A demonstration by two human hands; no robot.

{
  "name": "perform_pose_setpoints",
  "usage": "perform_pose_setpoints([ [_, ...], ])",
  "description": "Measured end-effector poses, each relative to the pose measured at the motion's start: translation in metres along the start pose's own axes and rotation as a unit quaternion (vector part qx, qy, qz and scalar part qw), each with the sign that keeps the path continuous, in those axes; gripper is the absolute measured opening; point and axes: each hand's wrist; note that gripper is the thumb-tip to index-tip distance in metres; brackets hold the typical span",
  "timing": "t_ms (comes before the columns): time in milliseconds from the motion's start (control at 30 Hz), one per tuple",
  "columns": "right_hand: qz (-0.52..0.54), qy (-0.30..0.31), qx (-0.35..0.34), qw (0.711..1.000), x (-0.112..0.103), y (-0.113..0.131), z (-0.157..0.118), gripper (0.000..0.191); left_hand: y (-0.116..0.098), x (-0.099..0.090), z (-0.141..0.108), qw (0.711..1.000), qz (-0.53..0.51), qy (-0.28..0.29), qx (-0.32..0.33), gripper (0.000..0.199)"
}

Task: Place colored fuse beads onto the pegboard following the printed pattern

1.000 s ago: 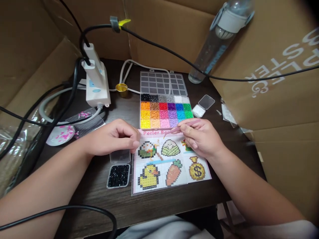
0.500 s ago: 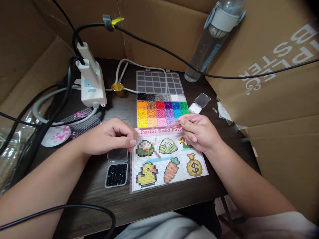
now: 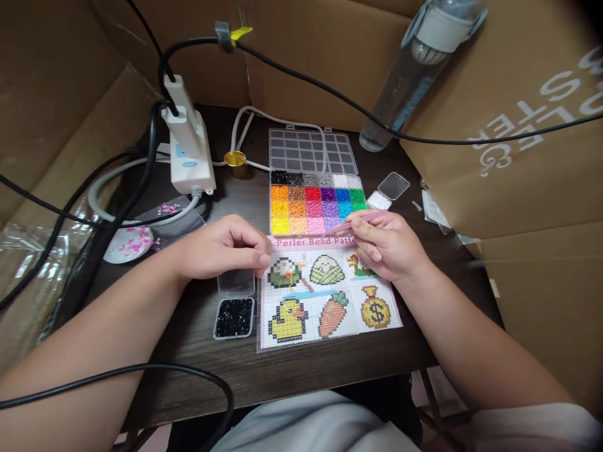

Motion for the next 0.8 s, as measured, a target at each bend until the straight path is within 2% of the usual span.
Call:
perform_pose_setpoints([
  [200,-0.004,0.007,-0.008,1.000,0.010,-0.007,-0.002,0.017,0.001,0.002,0.000,1.000,-0.014,0.004,-0.005,0.026],
  [333,-0.060,0.042,-0.035,0.997,0.021,-0.013,-0.004,0.016,0.000,0.002,0.001,1.000,-0.015,0.005,-0.008,0.026],
  [467,-0.146,0.028,-0.063,0.987,0.029,-0.014,-0.006,0.012,0.000,0.002,0.001,1.000,-0.011,0.009,-0.007,0.026],
  [533,-0.165,0.016,-0.074,0.983,0.030,-0.013,-0.007,0.010,0.001,0.002,0.000,1.000,-0.008,0.009,-0.009,0.027],
  [800,-0.129,0.007,-0.067,0.989,0.021,-0.012,-0.006,0.016,0.000,0.002,0.000,1.000,0.000,0.006,-0.006,0.026],
])
Point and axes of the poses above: each hand's wrist, its own z-axis towards the middle knuckle, its own x-axis out of the palm, y = z × x, and after that the axes turned 9 degrees about -z, right-handed
